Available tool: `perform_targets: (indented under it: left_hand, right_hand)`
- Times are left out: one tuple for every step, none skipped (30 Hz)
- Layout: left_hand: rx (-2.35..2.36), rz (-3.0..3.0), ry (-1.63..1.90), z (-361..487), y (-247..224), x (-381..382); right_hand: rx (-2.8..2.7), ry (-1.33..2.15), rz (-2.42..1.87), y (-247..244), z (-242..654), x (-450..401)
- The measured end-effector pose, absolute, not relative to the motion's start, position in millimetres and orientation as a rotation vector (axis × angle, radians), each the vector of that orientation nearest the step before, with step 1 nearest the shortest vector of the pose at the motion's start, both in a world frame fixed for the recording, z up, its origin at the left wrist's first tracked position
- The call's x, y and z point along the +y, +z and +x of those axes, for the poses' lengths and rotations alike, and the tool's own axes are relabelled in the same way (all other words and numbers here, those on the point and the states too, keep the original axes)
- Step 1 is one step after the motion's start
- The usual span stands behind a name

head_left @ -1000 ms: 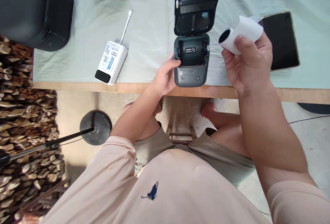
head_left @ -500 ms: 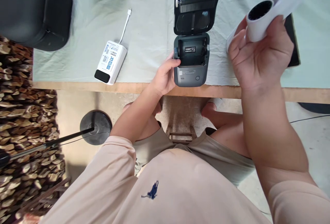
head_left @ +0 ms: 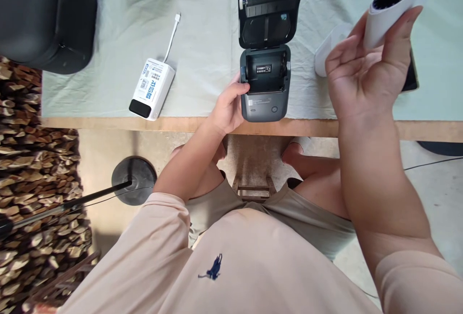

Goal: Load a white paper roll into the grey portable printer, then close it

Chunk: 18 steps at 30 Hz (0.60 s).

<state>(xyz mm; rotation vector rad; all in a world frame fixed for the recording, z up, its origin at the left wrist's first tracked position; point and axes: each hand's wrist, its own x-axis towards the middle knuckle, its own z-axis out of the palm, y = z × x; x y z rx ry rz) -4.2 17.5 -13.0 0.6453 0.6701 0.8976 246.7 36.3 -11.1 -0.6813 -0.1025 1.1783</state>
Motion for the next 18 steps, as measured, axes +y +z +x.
perform_targets:
  left_hand:
    - [0.669,0.65,0.894,-4.3,-13.2,17.8]
    - [0.667,0.655,0.891,-4.3,-13.3,18.0]
    - [0.667,0.662,0.889,-4.2,-13.1,18.1]
    - [0.668,0.67,0.889,-4.0,-12.8,18.1]
    - [0.674,0.677,0.891,-3.8,-12.2,18.1]
    - [0.682,0.681,0.891,-3.6,-11.5,17.9]
    - [0.691,0.68,0.892,-3.3,-10.7,17.6]
    - [0.7,0.676,0.893,-3.1,-9.9,17.2]
    - [0.708,0.67,0.893,-2.8,-9.2,16.9]
    - [0.716,0.665,0.892,-2.6,-8.7,16.5]
    - [0.724,0.659,0.892,-2.5,-8.3,16.3]
    - [0.734,0.654,0.892,-2.4,-8.0,16.1]
    - [0.743,0.648,0.89,-2.4,-7.9,16.0]
    - [0.754,0.642,0.887,-2.3,-7.9,15.9]
    - [0.762,0.635,0.884,-2.3,-7.8,16.0]
    - [0.763,0.629,0.881,-2.3,-7.8,16.0]
    - [0.76,0.626,0.88,-2.2,-7.8,16.1]
    - [0.75,0.626,0.879,-2.2,-7.7,16.3]
  right_hand:
    - [-0.076,1.177,-0.662,-6.7,245.3,35.6]
    - [-0.066,1.182,-0.645,-1.6,243.8,33.6]
    - [-0.067,1.204,-0.62,4.1,242.1,30.6]
    - [-0.07,1.259,-0.59,10.1,240.3,27.1]
    - [-0.053,1.321,-0.556,16.2,238.5,23.7]
    - [-0.017,1.373,-0.519,21.7,236.7,20.9]
    - [0.038,1.422,-0.489,26.3,235.2,19.0]
    - [0.108,1.468,-0.464,29.7,233.9,18.1]
    - [0.181,1.512,-0.442,31.9,232.6,18.2]
    - [0.243,1.531,-0.421,33.2,231.2,19.0]
    - [0.276,1.526,-0.399,34.0,229.3,19.9]
    - [0.278,1.504,-0.386,34.9,226.8,20.6]
    - [0.249,1.472,-0.385,36.3,223.6,20.7]
    - [0.199,1.414,-0.397,38.6,219.6,20.0]
    - [0.145,1.369,-0.426,41.7,215.1,18.5]
    - [0.1,1.332,-0.47,45.3,210.6,16.1]
    - [0.062,1.318,-0.52,48.9,206.5,13.4]
    - [0.027,1.323,-0.564,51.9,203.4,10.6]
